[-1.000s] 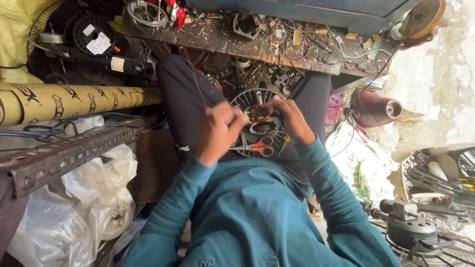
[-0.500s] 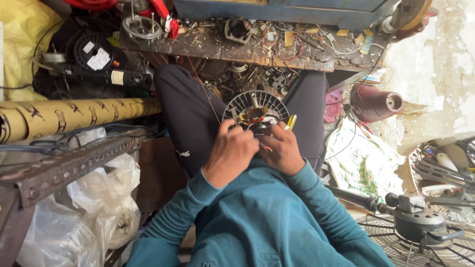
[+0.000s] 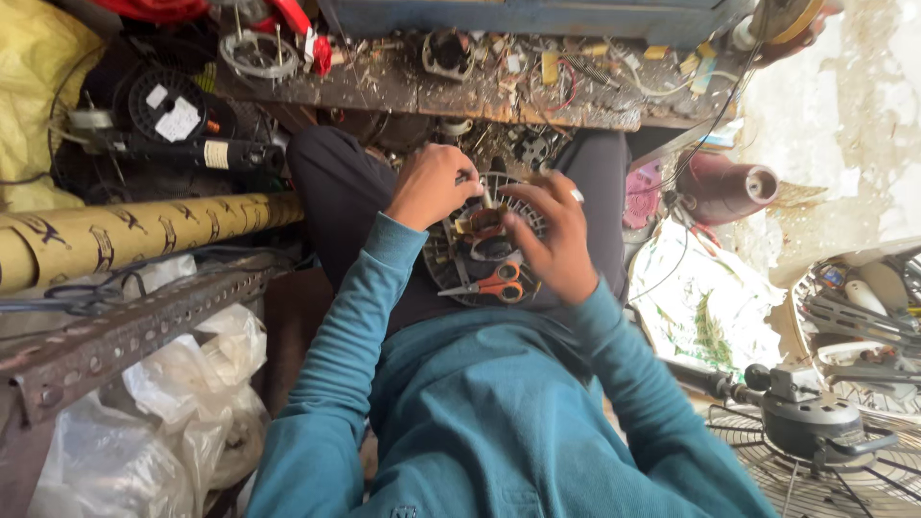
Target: The person is repairing a fan motor by hand and using a screwdriver to tighten components on the central stator assembly while sitting with the motor in their lap.
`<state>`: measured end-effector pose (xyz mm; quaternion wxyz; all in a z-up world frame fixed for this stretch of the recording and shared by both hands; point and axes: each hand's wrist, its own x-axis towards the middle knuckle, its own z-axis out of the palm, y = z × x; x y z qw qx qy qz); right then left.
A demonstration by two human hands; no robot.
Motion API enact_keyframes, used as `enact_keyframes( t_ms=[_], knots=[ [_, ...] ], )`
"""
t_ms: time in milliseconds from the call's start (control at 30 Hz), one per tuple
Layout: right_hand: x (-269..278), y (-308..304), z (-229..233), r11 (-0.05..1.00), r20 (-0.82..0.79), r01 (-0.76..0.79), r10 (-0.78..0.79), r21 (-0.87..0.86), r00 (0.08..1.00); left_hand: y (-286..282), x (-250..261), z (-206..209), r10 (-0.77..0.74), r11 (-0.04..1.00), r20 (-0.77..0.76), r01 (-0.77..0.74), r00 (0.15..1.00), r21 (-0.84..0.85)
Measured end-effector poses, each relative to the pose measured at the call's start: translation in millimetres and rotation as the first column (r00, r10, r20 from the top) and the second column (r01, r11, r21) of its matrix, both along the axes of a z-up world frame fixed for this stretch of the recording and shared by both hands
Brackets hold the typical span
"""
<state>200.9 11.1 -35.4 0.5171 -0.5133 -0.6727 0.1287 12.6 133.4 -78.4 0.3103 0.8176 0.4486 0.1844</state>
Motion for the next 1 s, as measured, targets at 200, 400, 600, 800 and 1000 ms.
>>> enact_keyframes(
  t_ms=[200,400,600,800,1000],
  knots=[
    [18.0,41.5,-6.4,0.826,-0.165,-0.377,0.339,-0.418,0.926,-17.2,-9.9,9.6,0.138,0.962,0.169,-0.173,0.976,0.211],
    [21.4,39.0,-20.5,0.782,-0.248,-0.454,0.381,-0.428,0.891,-24.2,-7.7,18.6,0.157,0.965,0.288,-0.209,0.945,0.159],
    [28.2,42.4,-46.7,0.676,-0.436,-0.516,0.307,-0.526,0.846,-75.2,-22.4,46.6,0.196,0.946,0.224,-0.244,0.955,0.214],
    [13.4,33.0,-46.4,0.539,-0.71,-0.64,0.105,-0.548,0.696,-146.0,-18.0,49.6,0.121,0.942,0.133,-0.156,0.984,0.297],
    [-1.4,-20.0,-23.3,0.969,0.397,-0.205,0.135,0.141,0.908,-161.3,-12.9,37.8,0.041,0.942,0.155,-0.09,0.987,0.322]
  ],
)
